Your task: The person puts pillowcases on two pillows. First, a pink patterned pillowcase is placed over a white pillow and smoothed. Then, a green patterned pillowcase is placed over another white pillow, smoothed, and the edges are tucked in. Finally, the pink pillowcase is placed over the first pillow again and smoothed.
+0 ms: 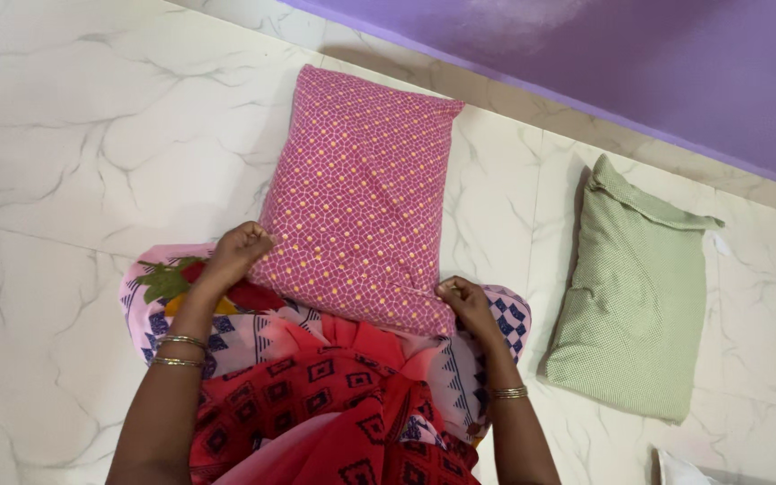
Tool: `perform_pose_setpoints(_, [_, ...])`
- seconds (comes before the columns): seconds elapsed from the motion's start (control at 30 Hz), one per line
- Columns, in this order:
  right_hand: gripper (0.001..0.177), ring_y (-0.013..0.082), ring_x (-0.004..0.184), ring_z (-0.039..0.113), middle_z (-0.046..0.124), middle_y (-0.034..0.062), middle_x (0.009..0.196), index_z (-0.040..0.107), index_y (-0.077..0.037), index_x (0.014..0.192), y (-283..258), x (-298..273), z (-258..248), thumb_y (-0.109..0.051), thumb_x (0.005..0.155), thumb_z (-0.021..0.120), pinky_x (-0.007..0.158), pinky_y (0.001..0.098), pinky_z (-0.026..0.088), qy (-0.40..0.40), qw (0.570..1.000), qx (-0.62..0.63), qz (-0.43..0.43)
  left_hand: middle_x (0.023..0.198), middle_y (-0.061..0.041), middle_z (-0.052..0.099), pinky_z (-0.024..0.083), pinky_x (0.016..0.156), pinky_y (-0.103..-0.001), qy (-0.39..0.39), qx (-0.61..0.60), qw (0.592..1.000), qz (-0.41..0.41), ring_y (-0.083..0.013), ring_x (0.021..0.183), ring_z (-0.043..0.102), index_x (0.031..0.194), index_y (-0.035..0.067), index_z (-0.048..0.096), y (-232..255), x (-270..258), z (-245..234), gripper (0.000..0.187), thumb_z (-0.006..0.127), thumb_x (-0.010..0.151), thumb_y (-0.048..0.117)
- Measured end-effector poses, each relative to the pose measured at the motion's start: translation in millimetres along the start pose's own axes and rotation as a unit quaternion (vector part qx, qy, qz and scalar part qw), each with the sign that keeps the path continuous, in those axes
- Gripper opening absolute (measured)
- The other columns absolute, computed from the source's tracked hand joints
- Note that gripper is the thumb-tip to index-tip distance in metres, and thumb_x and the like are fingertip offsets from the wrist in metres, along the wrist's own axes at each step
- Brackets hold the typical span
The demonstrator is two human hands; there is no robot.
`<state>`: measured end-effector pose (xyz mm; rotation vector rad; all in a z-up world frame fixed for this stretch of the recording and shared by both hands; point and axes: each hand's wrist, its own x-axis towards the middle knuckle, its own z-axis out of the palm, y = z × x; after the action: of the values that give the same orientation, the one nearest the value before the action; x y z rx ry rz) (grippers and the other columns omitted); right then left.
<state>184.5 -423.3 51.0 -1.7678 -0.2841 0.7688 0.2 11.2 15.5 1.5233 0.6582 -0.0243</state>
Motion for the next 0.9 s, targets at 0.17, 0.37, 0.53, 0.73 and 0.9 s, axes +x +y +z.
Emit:
perform_pose_setpoints(0.17, [0.058, 0.026, 0.098, 0.07, 0.062, 0.0146, 0.126, 0.052, -0.009, 0.138, -36, -14, 8, -0.026, 0.088, 0.075, 0.083, 0.0371, 0.058, 0.032, 0.96, -0.276, -0.035, 0.111, -0.009, 0.07, 0.04, 0.106, -0.052, 0.172, 0.458, 0.868, 0.084, -0.0287, 0.113, 0.063, 0.114, 0.013, 0.067, 25, -9, 13, 0.018, 0.064, 0.097, 0.019])
perform_pose_setpoints(0.37, [0.046, 0.0349, 0.132, 0.057, 0.058, 0.0219, 0.143, 0.05, -0.007, 0.148, -72, 4, 32, -0.022, 0.106, 0.058, 0.11, 0.0452, 0.045, 0.11, 0.916, -0.317, -0.219, 0.144, -0.02, 0.054, 0.029, 0.115, -0.053, 0.177, 0.386, 0.892, 0.153, -0.0339, 0.136, 0.048, 0.139, 0.002, 0.055, 66, 3, 62, 0.059, 0.069, 0.084, 0.018])
perform_pose_setpoints(0.53, [0.041, 0.0362, 0.149, 0.039, 0.047, 0.0184, 0.158, 0.054, -0.007, 0.146, -92, 92, 77, -0.017, 0.107, 0.048, 0.125, 0.0472, 0.026, 0.051, 0.91, -0.344, -0.226, 0.164, -0.019, 0.028, 0.01, 0.122, -0.059, 0.102, 0.411, 0.879, 0.217, -0.0389, 0.153, 0.022, 0.157, 0.006, 0.035, 91, 42, 144, 0.065, 0.053, 0.103, 0.037])
perform_pose_setpoints(0.73, [0.062, 0.0347, 0.157, 0.02, 0.026, 0.0186, 0.169, 0.032, -0.009, 0.161, -75, 188, 109, -0.034, 0.105, 0.041, 0.125, 0.052, 0.013, 0.07, 0.801, -0.525, -0.28, 0.17, -0.016, 0.006, 0.004, 0.119, -0.066, 0.184, 0.495, 0.833, 0.165, -0.0425, 0.155, 0.004, 0.162, 0.018, 0.023, 67, 90, 156, 0.072, 0.036, 0.103, 0.058])
perform_pose_setpoints(0.9, [0.081, 0.0333, 0.159, 0.012, 0.018, 0.0173, 0.171, 0.024, -0.008, 0.164, -28, 175, 122, -0.062, 0.104, 0.033, 0.126, 0.0553, 0.006, 0.124, 0.783, -0.555, -0.253, 0.172, -0.013, 0.015, 0.005, 0.121, -0.069, 0.217, 0.452, 0.839, 0.213, -0.0433, 0.156, 0.013, 0.164, 0.022, 0.027, 11, 76, 152, 0.072, 0.042, 0.103, 0.056])
